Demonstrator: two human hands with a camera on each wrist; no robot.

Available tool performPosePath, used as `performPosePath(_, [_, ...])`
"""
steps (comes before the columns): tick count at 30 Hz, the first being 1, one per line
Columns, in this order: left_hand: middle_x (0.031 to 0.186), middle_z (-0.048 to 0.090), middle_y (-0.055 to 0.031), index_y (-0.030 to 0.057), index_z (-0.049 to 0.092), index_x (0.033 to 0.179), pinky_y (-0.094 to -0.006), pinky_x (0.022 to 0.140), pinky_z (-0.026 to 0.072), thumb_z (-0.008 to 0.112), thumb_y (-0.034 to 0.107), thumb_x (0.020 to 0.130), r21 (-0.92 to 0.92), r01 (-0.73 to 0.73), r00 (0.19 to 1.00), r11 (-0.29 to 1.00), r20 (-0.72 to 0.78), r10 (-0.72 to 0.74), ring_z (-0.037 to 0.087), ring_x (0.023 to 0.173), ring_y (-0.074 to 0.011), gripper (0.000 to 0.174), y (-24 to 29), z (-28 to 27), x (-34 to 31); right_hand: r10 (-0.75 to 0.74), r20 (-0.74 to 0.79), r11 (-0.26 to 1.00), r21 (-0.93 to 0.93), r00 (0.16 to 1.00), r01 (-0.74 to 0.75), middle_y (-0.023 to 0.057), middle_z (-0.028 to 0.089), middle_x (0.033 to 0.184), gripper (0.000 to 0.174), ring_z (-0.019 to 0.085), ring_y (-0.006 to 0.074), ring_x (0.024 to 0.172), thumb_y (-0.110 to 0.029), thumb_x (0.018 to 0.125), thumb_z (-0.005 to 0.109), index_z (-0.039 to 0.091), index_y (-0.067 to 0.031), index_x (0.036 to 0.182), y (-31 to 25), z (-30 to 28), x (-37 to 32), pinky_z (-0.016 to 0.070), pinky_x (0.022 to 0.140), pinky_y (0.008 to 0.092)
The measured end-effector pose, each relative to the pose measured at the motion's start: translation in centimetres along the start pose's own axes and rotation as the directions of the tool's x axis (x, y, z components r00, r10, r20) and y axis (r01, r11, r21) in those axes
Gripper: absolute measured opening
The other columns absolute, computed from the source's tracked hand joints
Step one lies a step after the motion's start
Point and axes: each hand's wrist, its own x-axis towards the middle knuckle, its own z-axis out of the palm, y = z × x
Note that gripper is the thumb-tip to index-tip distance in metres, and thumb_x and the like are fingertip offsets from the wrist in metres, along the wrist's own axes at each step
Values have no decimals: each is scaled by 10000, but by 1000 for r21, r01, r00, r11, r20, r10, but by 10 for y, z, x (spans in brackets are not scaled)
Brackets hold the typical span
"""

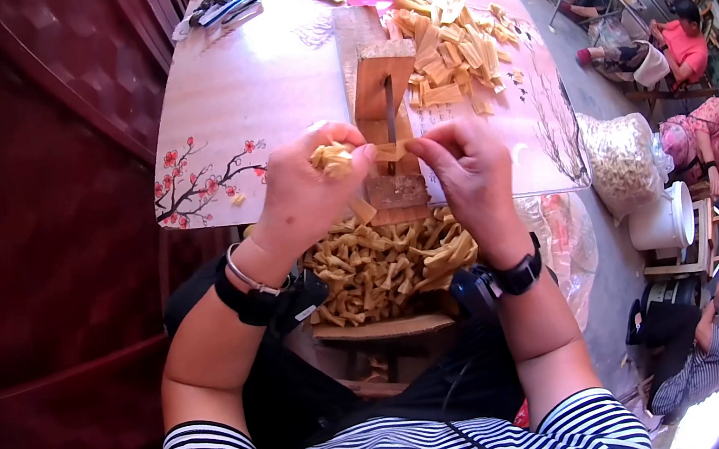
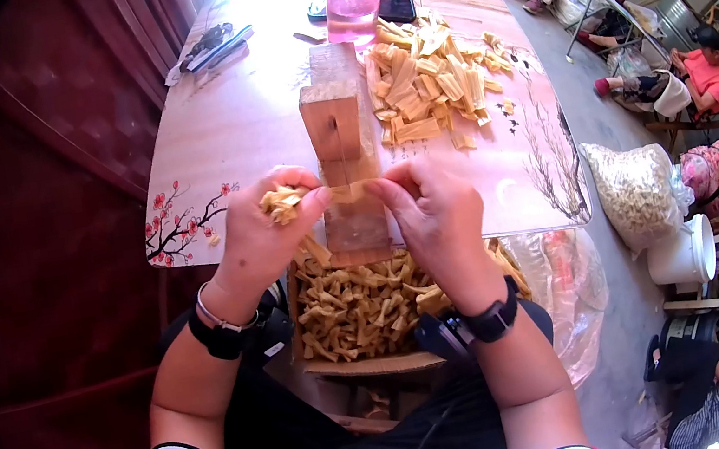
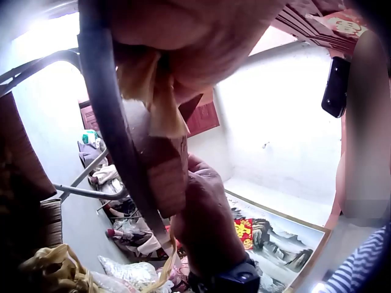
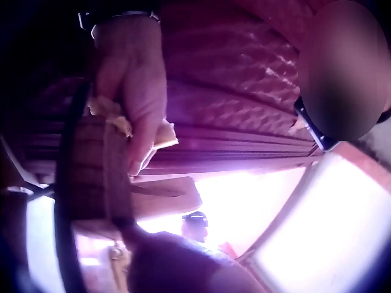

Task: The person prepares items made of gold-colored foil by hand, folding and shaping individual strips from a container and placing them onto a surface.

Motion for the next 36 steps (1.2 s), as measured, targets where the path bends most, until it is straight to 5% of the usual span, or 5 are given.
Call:
performPosePath(14, [1037,627,-176,-11,631,1023,-327,840,473,747,321,802,224,-663,742,714,321,589,599,943,-273,416,45,-22,-24,-456,-38,878,146,889,456,37,558,647,164,499,120,513,3,766,754,614,-59,821,-27,-15,-20,385,454,232])
performPosePath(20, [918,661,-94,-33,609,1037,-243,727,488,604,107,905,-174,130,958,976,275,-79,610,833,-105,193,36,-1,-38,-667,148,741,232,730,630,33,566,664,127,585,164,549,-85,734,740,635,-104,803,-38,-3,-23,443,443,288])
performPosePath(27, [874,705,-28,35,719,956,-239,739,493,711,203,854,-255,367,393,895,914,99,628,800,-99,197,36,-6,-36,-623,210,779,260,754,571,32,580,586,122,565,191,508,-189,832,693,672,-73,800,-51,-24,-21,442,487,294])
performPosePath(32, [883,726,-47,13,718,996,-209,531,467,776,271,748,-116,-162,812,980,548,199,587,557,-67,362,48,-23,-31,34,274,999,31,961,-45,88,632,653,199,611,159,534,-212,906,642,687,-24,858,-49,-18,-30,455,487,257])
performPosePath(36, [665,530,-11,113,669,858,-309,461,428,792,257,698,258,-698,701,668,437,564,525,512,-186,248,23,-23,-24,121,758,713,383,641,-588,32,653,723,199,581,81,618,-152,944,551,682,-9,897,-57,-15,-28,460,554,220])
